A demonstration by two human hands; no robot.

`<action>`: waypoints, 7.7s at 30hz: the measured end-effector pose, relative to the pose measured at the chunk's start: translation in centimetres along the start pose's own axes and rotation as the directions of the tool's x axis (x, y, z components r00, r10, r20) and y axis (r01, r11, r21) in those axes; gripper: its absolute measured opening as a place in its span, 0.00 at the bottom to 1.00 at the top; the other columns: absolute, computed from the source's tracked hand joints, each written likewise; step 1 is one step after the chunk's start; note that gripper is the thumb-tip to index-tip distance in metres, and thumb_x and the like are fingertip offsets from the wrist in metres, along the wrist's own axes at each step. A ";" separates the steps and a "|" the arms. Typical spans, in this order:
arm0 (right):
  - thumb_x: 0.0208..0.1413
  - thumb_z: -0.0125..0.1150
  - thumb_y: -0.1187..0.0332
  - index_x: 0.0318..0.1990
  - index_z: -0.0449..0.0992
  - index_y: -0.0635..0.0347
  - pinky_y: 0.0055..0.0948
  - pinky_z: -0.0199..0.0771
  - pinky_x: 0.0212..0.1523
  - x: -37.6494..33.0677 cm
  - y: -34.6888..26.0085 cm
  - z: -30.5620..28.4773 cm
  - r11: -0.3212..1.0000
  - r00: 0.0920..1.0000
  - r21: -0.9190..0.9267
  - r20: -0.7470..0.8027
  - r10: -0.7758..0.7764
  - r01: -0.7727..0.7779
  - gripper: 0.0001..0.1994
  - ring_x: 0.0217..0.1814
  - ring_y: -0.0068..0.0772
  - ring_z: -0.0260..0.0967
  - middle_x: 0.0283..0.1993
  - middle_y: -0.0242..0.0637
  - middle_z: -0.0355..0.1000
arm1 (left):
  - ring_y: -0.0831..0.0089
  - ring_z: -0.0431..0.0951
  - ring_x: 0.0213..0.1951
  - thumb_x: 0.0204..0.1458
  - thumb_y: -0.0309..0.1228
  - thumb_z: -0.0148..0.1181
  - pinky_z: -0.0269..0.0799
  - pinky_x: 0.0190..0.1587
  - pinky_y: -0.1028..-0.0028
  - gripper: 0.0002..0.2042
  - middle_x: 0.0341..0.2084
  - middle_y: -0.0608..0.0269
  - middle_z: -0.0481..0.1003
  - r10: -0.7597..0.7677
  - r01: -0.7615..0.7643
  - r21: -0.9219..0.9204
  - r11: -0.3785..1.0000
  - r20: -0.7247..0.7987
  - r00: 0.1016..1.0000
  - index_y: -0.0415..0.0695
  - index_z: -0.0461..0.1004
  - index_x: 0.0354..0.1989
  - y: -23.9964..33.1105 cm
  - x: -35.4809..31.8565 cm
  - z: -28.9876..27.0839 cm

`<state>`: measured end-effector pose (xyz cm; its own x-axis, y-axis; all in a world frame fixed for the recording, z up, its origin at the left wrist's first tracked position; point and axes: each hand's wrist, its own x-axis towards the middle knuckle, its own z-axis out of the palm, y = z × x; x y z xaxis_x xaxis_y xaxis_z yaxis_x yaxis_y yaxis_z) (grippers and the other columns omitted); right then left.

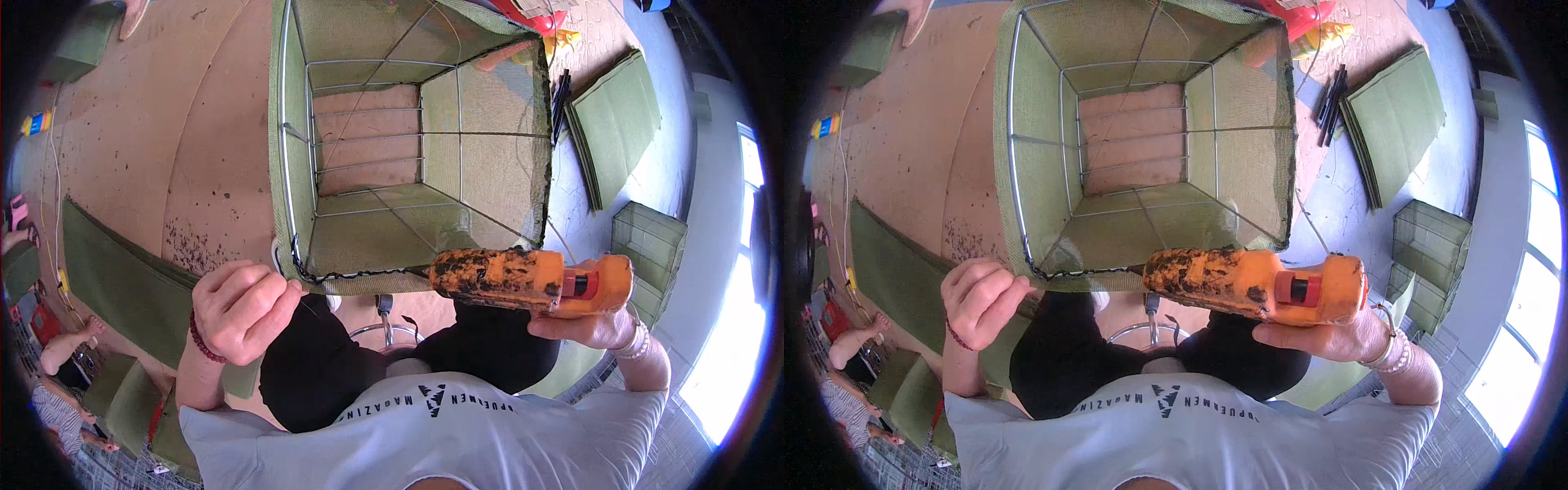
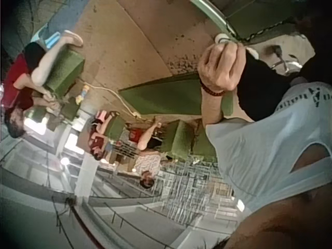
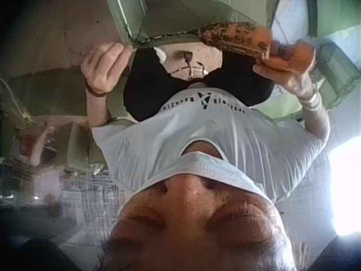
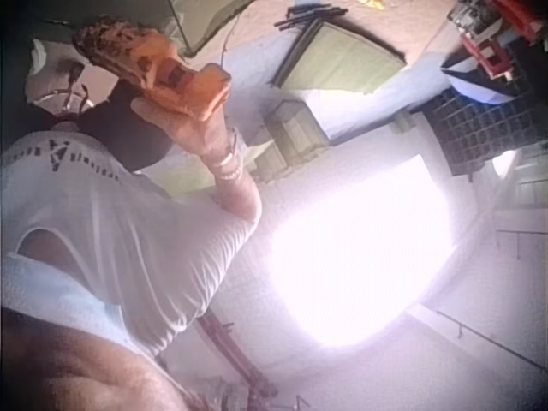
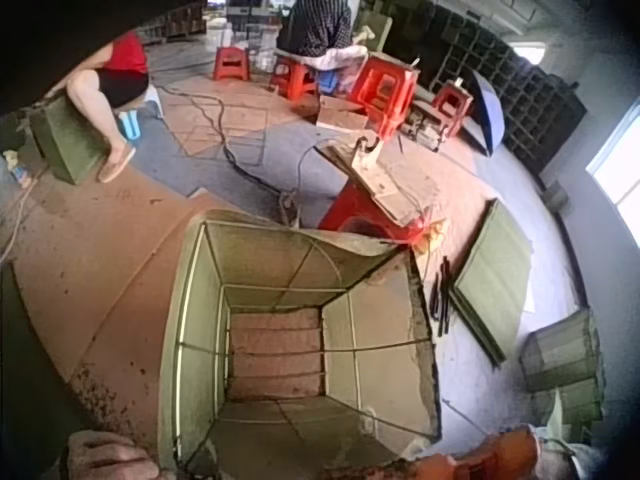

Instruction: Apply hot glue to the top edge of a metal frame and press green fabric over the frame to secure it.

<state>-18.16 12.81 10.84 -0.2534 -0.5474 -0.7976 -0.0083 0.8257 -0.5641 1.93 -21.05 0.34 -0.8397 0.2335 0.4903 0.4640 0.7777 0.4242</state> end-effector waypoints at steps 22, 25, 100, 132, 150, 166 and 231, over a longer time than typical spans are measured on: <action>0.46 0.74 0.64 0.48 0.77 0.61 0.27 0.76 0.45 -1.1 -0.2 -0.3 0.992 0.991 0.054 -0.070 0.114 -0.111 0.21 0.38 0.26 0.74 0.37 0.35 0.78 | 0.67 0.74 0.27 0.35 0.23 0.66 0.74 0.28 0.70 0.08 0.28 0.60 0.72 0.002 -0.002 0.002 1.000 -0.003 1.000 0.34 0.78 0.27 0.2 0.0 0.1; 0.47 0.74 0.64 0.47 0.78 0.60 0.27 0.76 0.45 -1.2 -0.6 -0.3 0.989 0.990 0.081 -0.068 0.126 -0.120 0.20 0.38 0.26 0.74 0.37 0.36 0.78 | 0.67 0.74 0.27 0.35 0.23 0.66 0.74 0.28 0.70 0.08 0.28 0.60 0.72 -0.009 0.009 0.005 1.000 0.001 1.000 0.34 0.78 0.27 0.2 0.1 0.1; 0.47 0.74 0.63 0.39 0.78 0.61 0.27 0.73 0.32 -4.2 1.3 -1.1 0.989 0.973 -0.039 -0.189 0.134 -0.144 0.16 0.29 0.24 0.70 0.29 0.31 0.74 | 0.74 0.72 0.31 0.44 0.28 0.67 0.70 0.33 0.74 0.07 0.27 0.66 0.71 0.148 -0.155 0.186 0.970 0.051 0.988 0.39 0.79 0.30 2.4 3.7 2.8; 0.43 0.71 0.73 0.33 0.76 0.59 0.23 0.71 0.31 -4.7 0.7 -1.0 0.996 0.964 -0.025 -0.252 0.081 -0.090 0.10 0.29 0.20 0.70 0.27 0.28 0.73 | 0.72 0.69 0.30 0.46 0.31 0.58 0.68 0.30 0.75 0.09 0.24 0.64 0.69 0.261 -0.260 0.080 0.962 -0.003 0.965 0.35 0.74 0.26 3.3 5.2 5.8; 0.46 0.75 0.65 0.40 0.78 0.62 0.24 0.74 0.31 -5.7 2.6 -1.3 0.989 0.955 -0.036 -0.265 0.132 -0.147 0.16 0.29 0.22 0.72 0.28 0.30 0.74 | 0.72 0.69 0.31 0.46 0.30 0.59 0.69 0.32 0.74 0.09 0.25 0.64 0.70 0.252 -0.252 0.064 0.966 0.001 0.968 0.35 0.75 0.26 3.3 5.3 5.7; 0.46 0.74 0.66 0.43 0.78 0.61 0.25 0.75 0.37 -6.3 2.2 -1.5 0.978 0.952 -0.167 -0.298 0.074 -0.128 0.17 0.33 0.22 0.73 0.32 0.32 0.77 | 0.73 0.69 0.29 0.47 0.30 0.59 0.69 0.30 0.74 0.09 0.24 0.64 0.70 0.249 -0.248 0.046 0.968 -0.024 0.968 0.35 0.76 0.26 3.2 5.1 6.1; 0.43 0.78 0.63 0.42 0.79 0.64 0.26 0.76 0.33 -6.5 2.3 -0.7 0.981 0.940 -0.138 -0.330 0.084 -0.137 0.20 0.31 0.26 0.76 0.31 0.34 0.77 | 0.72 0.71 0.31 0.43 0.26 0.58 0.70 0.31 0.73 0.06 0.26 0.64 0.71 0.232 -0.231 0.031 0.972 -0.037 0.972 0.36 0.76 0.25 3.1 4.8 6.2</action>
<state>-17.24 18.35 14.87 -0.5586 -0.3999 -0.7267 -0.1069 0.9035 -0.4150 -2.42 -13.90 -0.73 -0.6981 0.3859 0.6032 0.6366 0.7201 0.2760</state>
